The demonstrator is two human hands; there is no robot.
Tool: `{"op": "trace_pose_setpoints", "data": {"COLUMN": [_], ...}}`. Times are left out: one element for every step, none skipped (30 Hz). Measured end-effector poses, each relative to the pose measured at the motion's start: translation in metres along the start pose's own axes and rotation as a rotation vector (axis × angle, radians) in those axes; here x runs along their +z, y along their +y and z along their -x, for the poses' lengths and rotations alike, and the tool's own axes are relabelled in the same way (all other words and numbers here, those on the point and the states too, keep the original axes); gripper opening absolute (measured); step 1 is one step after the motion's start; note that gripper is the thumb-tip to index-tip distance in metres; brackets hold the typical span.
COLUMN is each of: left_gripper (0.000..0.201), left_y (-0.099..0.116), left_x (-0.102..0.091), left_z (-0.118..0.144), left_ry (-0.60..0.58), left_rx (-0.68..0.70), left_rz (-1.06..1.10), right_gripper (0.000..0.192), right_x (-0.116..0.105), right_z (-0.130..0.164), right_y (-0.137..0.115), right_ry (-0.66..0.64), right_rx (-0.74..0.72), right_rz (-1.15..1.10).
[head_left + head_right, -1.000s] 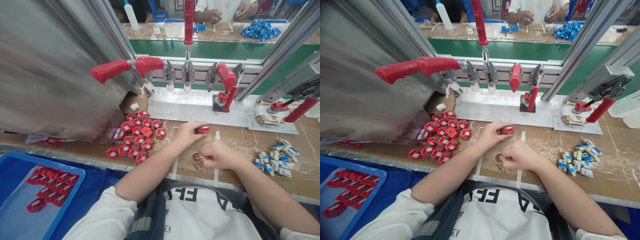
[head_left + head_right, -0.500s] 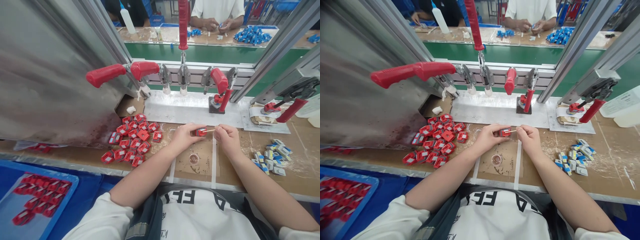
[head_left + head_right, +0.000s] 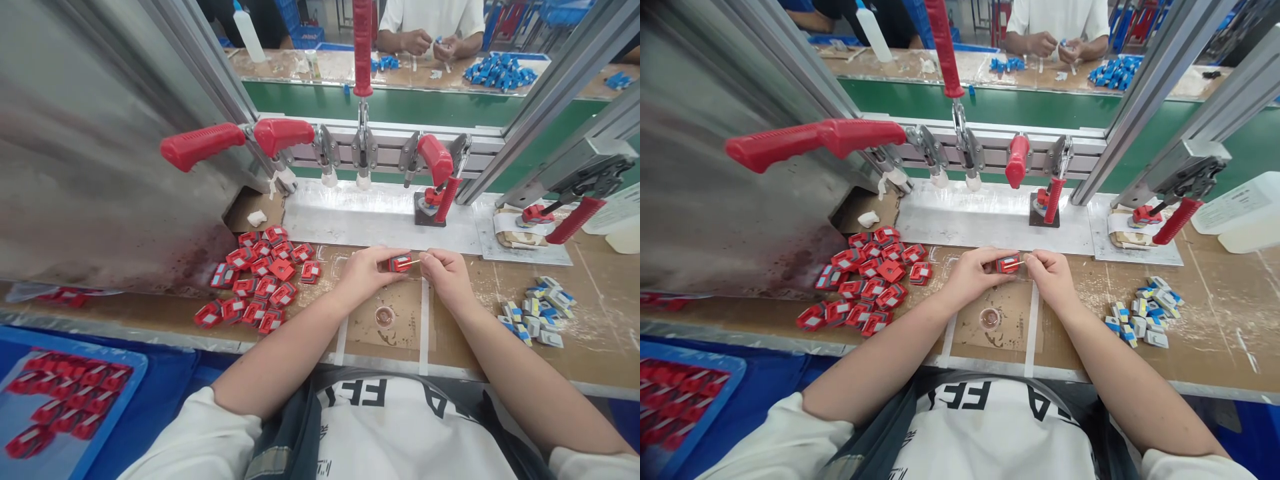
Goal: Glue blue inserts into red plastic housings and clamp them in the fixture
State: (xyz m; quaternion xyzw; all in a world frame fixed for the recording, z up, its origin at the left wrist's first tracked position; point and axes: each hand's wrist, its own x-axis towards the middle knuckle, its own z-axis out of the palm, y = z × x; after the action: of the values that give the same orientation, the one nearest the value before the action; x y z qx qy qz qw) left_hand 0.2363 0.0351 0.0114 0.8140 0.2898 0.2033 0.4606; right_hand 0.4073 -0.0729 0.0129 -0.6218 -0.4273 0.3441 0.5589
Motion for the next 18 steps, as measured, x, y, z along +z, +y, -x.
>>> {"op": "trace_pose_setpoints", "data": {"left_gripper": [0.046,0.046,0.046,0.045,0.045,0.045,0.045,0.045,0.045,0.045,0.045,0.045,0.045,0.045,0.044,0.044,0.044,0.043], "left_y": [0.000,0.000,0.000,0.000,0.000,0.000,0.000,0.000,0.000,0.000,0.000,0.000,0.000,0.000,0.000,0.000,0.000,0.001], "left_x": [0.000,0.000,0.000,0.000,0.000,0.000,0.000,0.000,0.001,0.001,0.001,0.001,0.001,0.000,0.000,0.000,0.000,0.000], "left_z": [0.000,0.000,0.000,0.000,0.000,0.000,0.001,0.001,0.001,0.001,0.001,0.002,0.002,0.002,0.002,0.001,0.001,0.001], "left_ry": [0.000,-0.001,-0.002,-0.002,-0.002,0.000,0.002,0.006,0.011,0.015,0.019,0.023,0.025,0.026,0.026,0.026,0.026,0.027], "left_rx": [0.002,0.005,0.007,0.010,0.012,0.015,0.018,0.021,0.025,0.028,0.032,0.035,0.037,0.039,0.042,0.043,0.044,0.043], "left_rz": [-0.008,-0.015,-0.022,-0.029,-0.035,-0.038,-0.040,-0.041,-0.042,-0.044,-0.048,-0.052,-0.057,-0.061,-0.066,-0.073,-0.085,-0.100], "right_gripper": [0.046,0.046,0.045,0.044,0.044,0.043,0.043,0.042,0.042,0.042,0.042,0.041,0.041,0.040,0.040,0.040,0.039,0.039], "right_x": [0.000,0.000,-0.001,-0.001,-0.001,-0.002,-0.002,-0.002,-0.003,-0.003,-0.003,-0.003,-0.003,-0.003,-0.004,-0.004,-0.004,-0.005], "right_z": [0.000,0.000,0.000,0.000,0.000,0.000,0.000,0.000,0.000,0.000,-0.001,-0.001,-0.001,-0.001,-0.001,-0.001,-0.001,-0.001], "right_y": [-0.001,-0.001,-0.002,-0.003,-0.004,-0.005,-0.006,-0.007,-0.008,-0.009,-0.010,-0.011,-0.012,-0.013,-0.014,-0.014,-0.015,-0.015], "right_ry": [-0.002,0.000,0.003,0.006,0.009,0.012,0.013,0.016,0.020,0.027,0.033,0.037,0.040,0.043,0.045,0.049,0.053,0.057], "right_rx": [-0.001,-0.002,-0.004,-0.005,-0.006,-0.009,-0.010,-0.010,-0.008,-0.005,-0.003,-0.001,-0.002,-0.005,-0.008,-0.011,-0.013,-0.013], "right_rz": [0.011,0.023,0.037,0.053,0.069,0.086,0.101,0.114,0.125,0.133,0.141,0.150,0.162,0.175,0.187,0.199,0.208,0.216]}}
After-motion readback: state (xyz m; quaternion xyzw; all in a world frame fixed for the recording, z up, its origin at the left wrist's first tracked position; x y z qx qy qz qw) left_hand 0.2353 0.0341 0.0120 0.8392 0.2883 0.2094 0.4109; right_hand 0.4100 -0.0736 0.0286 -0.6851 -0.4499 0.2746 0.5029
